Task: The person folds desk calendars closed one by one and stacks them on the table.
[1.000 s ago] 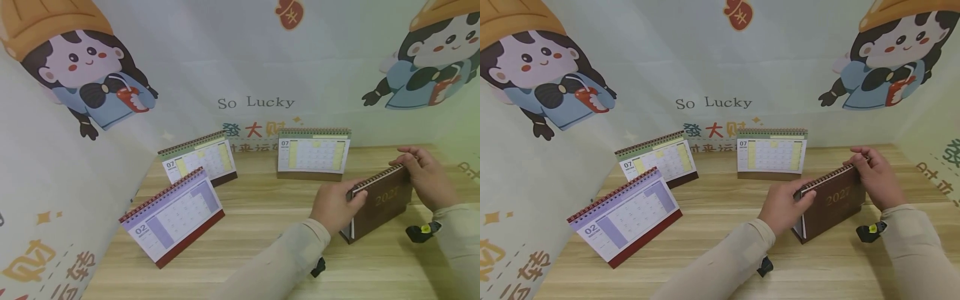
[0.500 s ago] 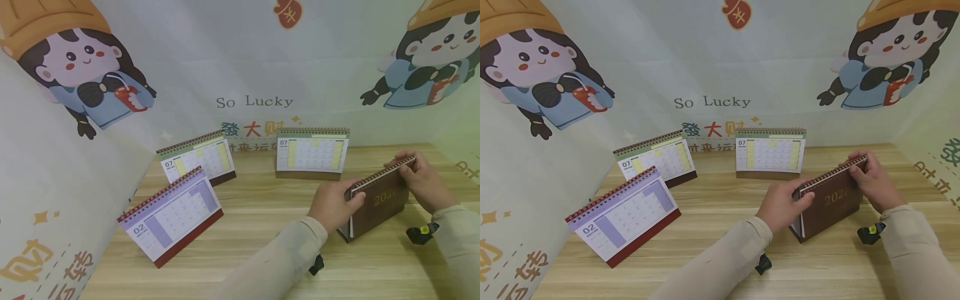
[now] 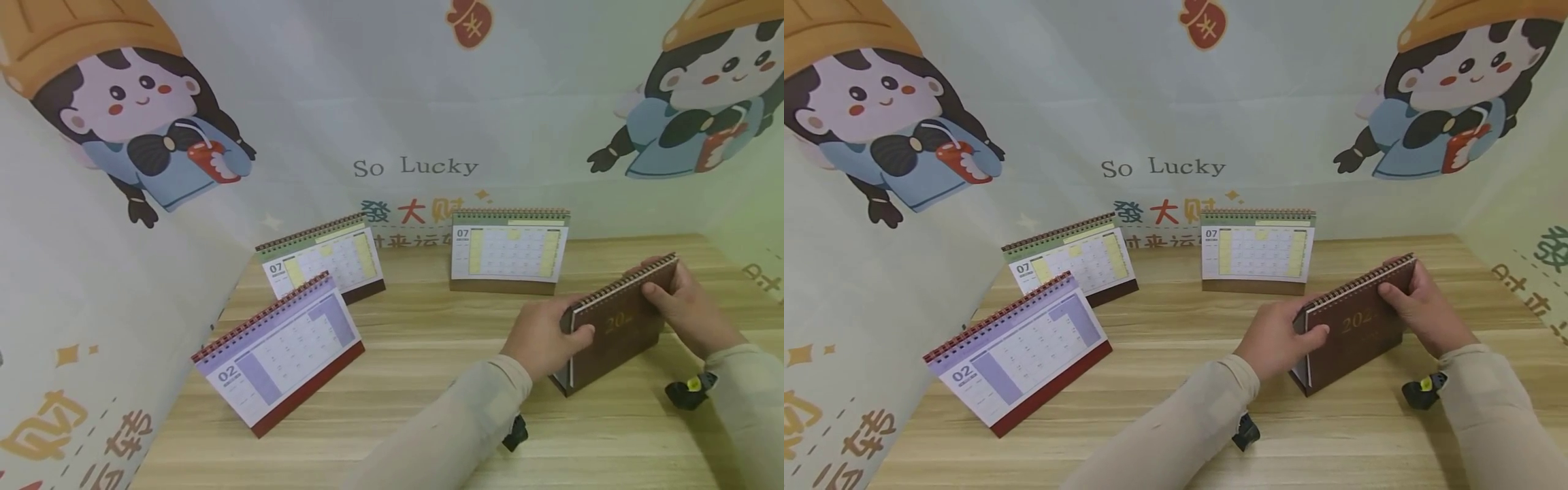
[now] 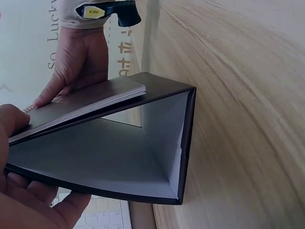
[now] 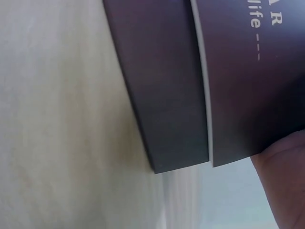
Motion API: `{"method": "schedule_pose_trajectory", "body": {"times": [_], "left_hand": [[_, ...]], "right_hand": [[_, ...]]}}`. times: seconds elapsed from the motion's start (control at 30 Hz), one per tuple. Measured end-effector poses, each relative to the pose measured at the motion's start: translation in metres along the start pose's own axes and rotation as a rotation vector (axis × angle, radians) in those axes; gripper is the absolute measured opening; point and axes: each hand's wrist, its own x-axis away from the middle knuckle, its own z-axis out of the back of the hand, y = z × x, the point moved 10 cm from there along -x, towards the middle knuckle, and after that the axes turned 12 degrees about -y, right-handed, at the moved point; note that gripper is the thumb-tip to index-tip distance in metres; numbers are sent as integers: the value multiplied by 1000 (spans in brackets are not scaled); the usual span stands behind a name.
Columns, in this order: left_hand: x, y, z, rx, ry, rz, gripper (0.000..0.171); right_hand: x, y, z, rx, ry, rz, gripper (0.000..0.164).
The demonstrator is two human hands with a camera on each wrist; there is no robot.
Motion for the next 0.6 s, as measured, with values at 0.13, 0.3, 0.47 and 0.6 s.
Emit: {"method": "schedule_pose_trajectory", "body": {"times": [0.13, 0.3, 0.47, 0.6], "left_hand": [[0, -3, -3, 39, -17, 10, 43], [0, -6, -6, 66, -25, 11, 43], [0, -8, -6, 68, -28, 19, 43], [-1, -7, -2, 24, -36, 19, 43]], "right_hand": [[3, 3, -2, -19, -5, -24, 31], [4, 1, -4, -31, 0, -12, 31], [4, 0, -1, 95, 25, -44, 32], [4, -1, 3, 206, 50, -96, 32]]}}
